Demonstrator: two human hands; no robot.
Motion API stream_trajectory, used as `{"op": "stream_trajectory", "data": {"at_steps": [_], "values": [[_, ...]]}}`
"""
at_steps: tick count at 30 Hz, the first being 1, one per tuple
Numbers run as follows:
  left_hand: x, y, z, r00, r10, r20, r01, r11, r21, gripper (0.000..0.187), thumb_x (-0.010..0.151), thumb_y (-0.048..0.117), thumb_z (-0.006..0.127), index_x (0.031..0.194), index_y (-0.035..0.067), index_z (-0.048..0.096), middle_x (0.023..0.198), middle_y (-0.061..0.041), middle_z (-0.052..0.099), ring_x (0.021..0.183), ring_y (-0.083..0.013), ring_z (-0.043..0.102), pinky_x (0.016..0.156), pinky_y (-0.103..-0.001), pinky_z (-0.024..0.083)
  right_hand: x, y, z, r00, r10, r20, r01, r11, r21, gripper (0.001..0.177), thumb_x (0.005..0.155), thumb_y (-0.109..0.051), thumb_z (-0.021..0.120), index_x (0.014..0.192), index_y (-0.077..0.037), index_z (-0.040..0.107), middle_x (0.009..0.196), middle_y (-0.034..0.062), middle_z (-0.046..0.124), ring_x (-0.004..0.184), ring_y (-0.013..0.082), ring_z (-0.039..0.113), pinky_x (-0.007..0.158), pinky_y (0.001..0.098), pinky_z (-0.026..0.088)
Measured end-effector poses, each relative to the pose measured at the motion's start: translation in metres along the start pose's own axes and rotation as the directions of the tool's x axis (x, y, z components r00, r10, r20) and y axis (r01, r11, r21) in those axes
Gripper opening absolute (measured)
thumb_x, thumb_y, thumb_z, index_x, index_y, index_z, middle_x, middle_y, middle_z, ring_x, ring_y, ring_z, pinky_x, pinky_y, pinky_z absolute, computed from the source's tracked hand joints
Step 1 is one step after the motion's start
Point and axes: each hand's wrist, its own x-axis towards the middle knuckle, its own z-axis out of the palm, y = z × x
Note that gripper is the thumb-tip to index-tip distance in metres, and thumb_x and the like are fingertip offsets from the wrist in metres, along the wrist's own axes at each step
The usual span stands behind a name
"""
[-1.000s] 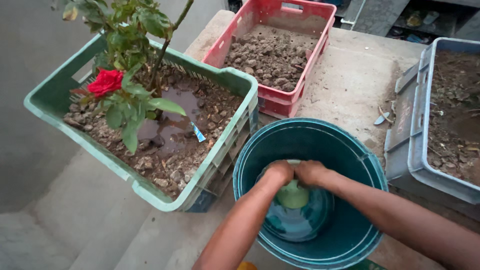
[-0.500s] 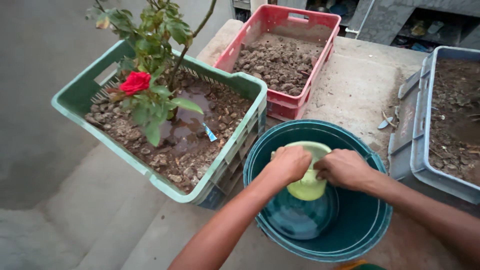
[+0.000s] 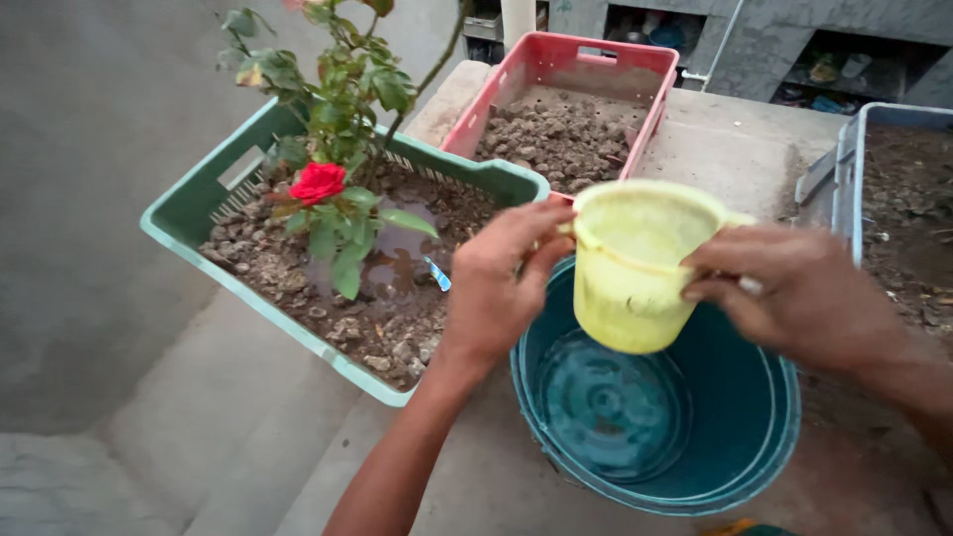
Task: The person rinses a yellow mug in a bucket of water and uses it to pour water into several planters containing soil and a rose bush.
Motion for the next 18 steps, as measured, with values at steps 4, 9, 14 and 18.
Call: {"op": "stream_trajectory", "data": {"at_steps": [4, 9, 14, 18], "values": [[-0.009, -0.007, -0.015, 0.963, -0.224, -0.152, 0.173, 0.941, -0.292, 0.048, 0.102, 0.014, 0.068, 0.147, 0.007, 0.054, 0.136, -0.012, 0.064, 0.114, -0.0192, 0.065, 0.098, -0.036, 0.057, 0.016, -0.030, -0.028, 0.985, -0.094, -0.144, 0.094, 0.996, -0.012, 0.012, 0.084, -0.016, 0.079, 0.093, -0.009, 0.079, 0.088, 0.0095, 0.078, 0.075, 0.0182, 0.077, 0.065, 0.0317, 0.065], [-0.011, -0.019, -0.016, 0.886, -0.415, -0.207, 0.100, 0.606, -0.789, 0.085, 0.104, 0.032, 0.068, 0.169, 0.006, 0.020, 0.152, -0.018, 0.042, 0.126, -0.0218, 0.050, 0.106, -0.040, 0.046, 0.036, -0.079, -0.048, 0.937, -0.227, -0.267, 0.213, 0.974, -0.082, 0.019, 0.084, -0.008, 0.079, 0.102, -0.002, 0.076, 0.093, 0.0149, 0.076, 0.080, 0.0208, 0.076, 0.069, 0.0332, 0.062], [-0.017, -0.005, -0.025, 0.937, -0.335, 0.100, 0.129, 0.066, -0.989, 0.093, 0.098, 0.049, 0.069, 0.165, 0.010, 0.018, 0.151, -0.018, 0.049, 0.133, -0.0315, 0.057, 0.109, -0.049, 0.051, 0.066, -0.133, -0.062, 0.831, -0.413, -0.372, 0.416, 0.906, -0.076, 0.017, 0.085, -0.001, 0.078, 0.100, 0.004, 0.074, 0.091, 0.0179, 0.074, 0.082, 0.0232, 0.074, 0.066, 0.0351, 0.059], [-0.007, -0.009, -0.051, 0.963, -0.246, 0.109, 0.068, -0.169, -0.983, 0.087, 0.105, 0.048, 0.065, 0.166, 0.000, 0.026, 0.153, -0.022, 0.051, 0.134, -0.0371, 0.060, 0.110, -0.056, 0.054, 0.089, -0.162, -0.056, 0.759, -0.474, -0.447, 0.499, 0.864, -0.068, 0.016, 0.087, 0.005, 0.077, 0.102, 0.006, 0.074, 0.092, 0.0194, 0.074, 0.079, 0.0233, 0.073, 0.065, 0.0356, 0.058]]}}
